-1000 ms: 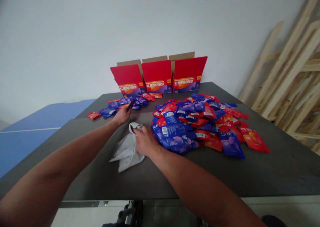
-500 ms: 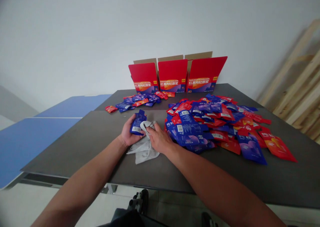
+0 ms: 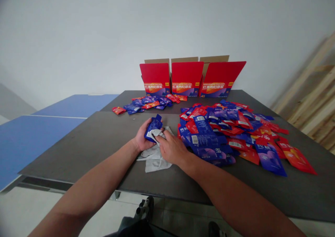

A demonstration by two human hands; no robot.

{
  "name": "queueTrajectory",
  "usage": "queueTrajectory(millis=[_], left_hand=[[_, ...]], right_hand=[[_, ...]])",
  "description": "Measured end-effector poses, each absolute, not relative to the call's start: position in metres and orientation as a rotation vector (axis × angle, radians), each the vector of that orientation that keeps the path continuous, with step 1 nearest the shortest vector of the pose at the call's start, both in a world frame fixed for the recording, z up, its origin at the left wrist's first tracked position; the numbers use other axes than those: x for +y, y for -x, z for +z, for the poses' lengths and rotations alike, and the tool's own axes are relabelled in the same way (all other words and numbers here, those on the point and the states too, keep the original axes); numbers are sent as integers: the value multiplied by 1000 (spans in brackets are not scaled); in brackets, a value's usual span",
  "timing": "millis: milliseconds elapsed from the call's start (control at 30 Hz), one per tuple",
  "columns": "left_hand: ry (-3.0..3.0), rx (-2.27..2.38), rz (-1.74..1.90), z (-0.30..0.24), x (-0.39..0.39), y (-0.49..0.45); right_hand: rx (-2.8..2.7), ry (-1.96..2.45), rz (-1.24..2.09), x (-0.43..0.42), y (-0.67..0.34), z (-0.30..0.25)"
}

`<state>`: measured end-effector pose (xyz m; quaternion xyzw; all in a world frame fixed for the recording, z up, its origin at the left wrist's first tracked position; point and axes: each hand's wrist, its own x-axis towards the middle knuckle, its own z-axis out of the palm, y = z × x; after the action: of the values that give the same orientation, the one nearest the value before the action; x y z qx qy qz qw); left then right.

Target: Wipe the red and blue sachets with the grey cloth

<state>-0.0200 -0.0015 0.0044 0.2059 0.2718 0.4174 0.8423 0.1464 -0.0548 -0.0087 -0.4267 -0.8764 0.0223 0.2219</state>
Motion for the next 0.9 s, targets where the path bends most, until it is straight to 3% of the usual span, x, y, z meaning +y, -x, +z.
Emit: queueTrajectory(millis=[467, 900], left_hand=[[-481, 491, 817, 4, -4, 20], [-585, 534, 682, 1, -10, 14]], right_hand=[[-2603, 1045, 26, -48, -151, -9], [-2314, 1368, 141, -43, -152, -12]])
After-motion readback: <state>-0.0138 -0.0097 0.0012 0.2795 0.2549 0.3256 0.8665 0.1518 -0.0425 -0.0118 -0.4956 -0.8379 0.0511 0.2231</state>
